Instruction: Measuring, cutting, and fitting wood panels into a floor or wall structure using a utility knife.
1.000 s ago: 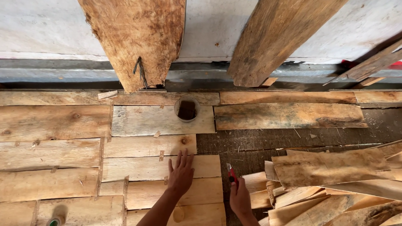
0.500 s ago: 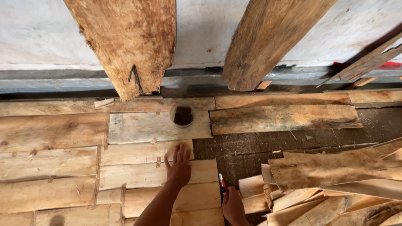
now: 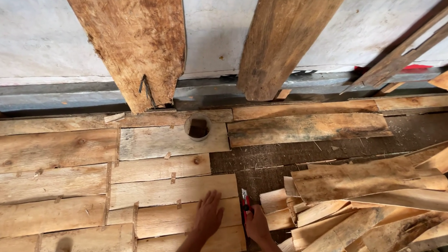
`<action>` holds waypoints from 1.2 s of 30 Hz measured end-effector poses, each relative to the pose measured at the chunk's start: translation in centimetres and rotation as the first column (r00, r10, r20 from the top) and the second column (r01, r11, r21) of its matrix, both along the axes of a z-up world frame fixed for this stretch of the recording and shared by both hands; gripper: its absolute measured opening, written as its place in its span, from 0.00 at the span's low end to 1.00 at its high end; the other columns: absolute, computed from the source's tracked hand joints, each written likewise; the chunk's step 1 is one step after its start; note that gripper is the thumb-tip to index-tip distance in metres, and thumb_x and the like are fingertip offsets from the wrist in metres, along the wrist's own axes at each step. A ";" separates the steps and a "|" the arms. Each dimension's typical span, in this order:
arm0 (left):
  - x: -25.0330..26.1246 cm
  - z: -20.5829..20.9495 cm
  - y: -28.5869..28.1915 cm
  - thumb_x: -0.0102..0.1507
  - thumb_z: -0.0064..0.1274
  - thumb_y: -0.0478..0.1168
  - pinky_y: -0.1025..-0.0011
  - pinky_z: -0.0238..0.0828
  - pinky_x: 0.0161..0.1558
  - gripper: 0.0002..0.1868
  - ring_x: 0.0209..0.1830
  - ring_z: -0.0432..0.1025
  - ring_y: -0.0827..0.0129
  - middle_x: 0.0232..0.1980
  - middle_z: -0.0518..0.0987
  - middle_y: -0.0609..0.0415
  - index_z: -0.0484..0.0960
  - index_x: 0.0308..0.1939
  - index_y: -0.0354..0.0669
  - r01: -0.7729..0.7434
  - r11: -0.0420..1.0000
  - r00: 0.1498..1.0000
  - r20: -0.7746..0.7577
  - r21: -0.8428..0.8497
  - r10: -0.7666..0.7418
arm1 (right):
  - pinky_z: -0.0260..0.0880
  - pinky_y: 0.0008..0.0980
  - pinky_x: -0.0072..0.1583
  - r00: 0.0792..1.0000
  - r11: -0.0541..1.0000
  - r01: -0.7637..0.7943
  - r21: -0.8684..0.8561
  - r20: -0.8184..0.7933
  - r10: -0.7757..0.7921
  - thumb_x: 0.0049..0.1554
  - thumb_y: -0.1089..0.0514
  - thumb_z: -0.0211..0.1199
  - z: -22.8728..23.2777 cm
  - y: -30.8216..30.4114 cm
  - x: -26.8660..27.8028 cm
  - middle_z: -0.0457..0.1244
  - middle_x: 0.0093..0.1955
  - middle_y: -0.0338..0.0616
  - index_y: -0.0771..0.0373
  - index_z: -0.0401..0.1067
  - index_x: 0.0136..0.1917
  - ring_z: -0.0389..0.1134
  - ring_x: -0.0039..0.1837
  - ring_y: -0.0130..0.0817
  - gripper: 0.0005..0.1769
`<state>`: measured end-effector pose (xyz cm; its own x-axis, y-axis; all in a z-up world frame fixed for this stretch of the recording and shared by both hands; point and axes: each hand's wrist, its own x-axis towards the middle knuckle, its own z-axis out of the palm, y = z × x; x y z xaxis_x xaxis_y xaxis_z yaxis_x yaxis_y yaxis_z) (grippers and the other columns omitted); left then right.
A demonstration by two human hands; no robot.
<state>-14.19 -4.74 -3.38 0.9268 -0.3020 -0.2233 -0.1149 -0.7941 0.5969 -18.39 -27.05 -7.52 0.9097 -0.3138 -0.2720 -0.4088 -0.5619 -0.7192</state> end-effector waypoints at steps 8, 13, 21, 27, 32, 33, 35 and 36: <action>-3.0 3.0 -2.1 0.67 0.52 0.42 0.56 0.64 0.68 0.22 0.68 0.67 0.52 0.65 0.76 0.46 0.76 0.66 0.44 -0.089 0.970 0.995 0.018 -0.227 0.095 | 0.71 0.41 0.48 0.983 0.977 0.066 0.204 -0.184 -0.028 0.66 0.54 0.52 3.1 -1.0 -2.4 0.68 0.43 0.50 0.61 0.67 0.61 0.71 0.43 0.41 0.14; -2.7 3.8 -3.3 0.68 0.52 0.42 0.56 0.68 0.63 0.21 0.63 0.70 0.51 0.61 0.78 0.44 0.76 0.65 0.43 -0.103 0.964 0.994 -0.048 -0.244 0.094 | 0.71 0.36 0.45 0.945 0.896 0.211 0.390 -0.316 -0.085 0.68 0.53 0.48 4.1 -2.7 -2.6 0.69 0.44 0.43 0.56 0.64 0.68 0.71 0.43 0.31 0.17; -2.7 2.1 -5.5 0.62 0.57 0.42 0.54 0.72 0.56 0.23 0.60 0.71 0.49 0.57 0.79 0.45 0.78 0.63 0.45 -0.162 0.971 0.981 0.075 -0.175 0.178 | 0.73 0.36 0.44 0.965 0.865 0.173 0.471 -0.257 -0.053 0.67 0.51 0.51 3.5 -5.3 -2.6 0.66 0.43 0.45 0.59 0.66 0.66 0.68 0.39 0.33 0.17; -2.1 4.0 -10.0 0.65 0.54 0.43 0.58 0.76 0.51 0.20 0.49 0.78 0.54 0.48 0.83 0.46 0.79 0.61 0.46 -0.334 0.909 0.942 -0.126 -0.248 0.312 | 0.66 0.36 0.46 1.000 0.936 -0.009 0.351 -0.006 0.012 0.69 0.40 0.48 5.3 -7.5 -1.9 0.63 0.41 0.44 0.61 0.69 0.58 0.64 0.41 0.33 0.23; -0.5 3.9 -16.1 0.67 0.53 0.45 0.58 0.75 0.49 0.18 0.47 0.78 0.54 0.48 0.82 0.47 0.80 0.58 0.43 -0.362 0.886 0.931 -0.063 -0.290 0.360 | 0.63 0.42 0.43 0.990 0.928 -0.096 0.361 -0.066 0.128 0.65 0.40 0.60 13.5 -11.6 0.3 0.59 0.38 0.46 0.63 0.68 0.52 0.60 0.39 0.39 0.23; -0.5 4.0 -17.3 0.67 0.53 0.45 0.58 0.75 0.49 0.17 0.47 0.78 0.55 0.46 0.83 0.47 0.81 0.57 0.42 -0.374 0.878 0.925 -0.048 -0.299 0.377 | 0.62 0.43 0.42 0.984 0.904 -0.105 0.414 -0.087 0.155 0.64 0.41 0.62 14.1 -12.8 0.4 0.57 0.38 0.47 0.63 0.67 0.51 0.59 0.38 0.40 0.22; 0.9 4.2 -20.0 0.67 0.52 0.48 0.59 0.76 0.50 0.19 0.47 0.78 0.56 0.47 0.82 0.47 0.80 0.59 0.43 -0.378 0.890 0.925 -0.078 -0.256 0.371 | 0.62 0.43 0.42 0.995 0.945 -0.082 0.317 -0.020 0.094 0.64 0.42 0.62 15.0 -15.7 1.2 0.59 0.37 0.48 0.64 0.67 0.50 0.60 0.37 0.41 0.22; 1.6 4.4 -21.4 0.68 0.50 0.50 0.59 0.76 0.50 0.22 0.47 0.78 0.57 0.47 0.82 0.47 0.79 0.61 0.44 -0.387 0.896 0.922 -0.100 -0.216 0.374 | 0.63 0.42 0.42 0.997 0.974 -0.061 0.216 0.058 0.049 0.63 0.43 0.62 15.5 -17.1 1.7 0.60 0.35 0.50 0.65 0.68 0.48 0.62 0.37 0.42 0.21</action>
<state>-12.56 -26.18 1.01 0.9695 0.0232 -0.2441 0.2067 -0.6128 0.7627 -16.70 -44.20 8.02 0.9388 -0.2013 -0.2796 -0.3400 -0.4103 -0.8462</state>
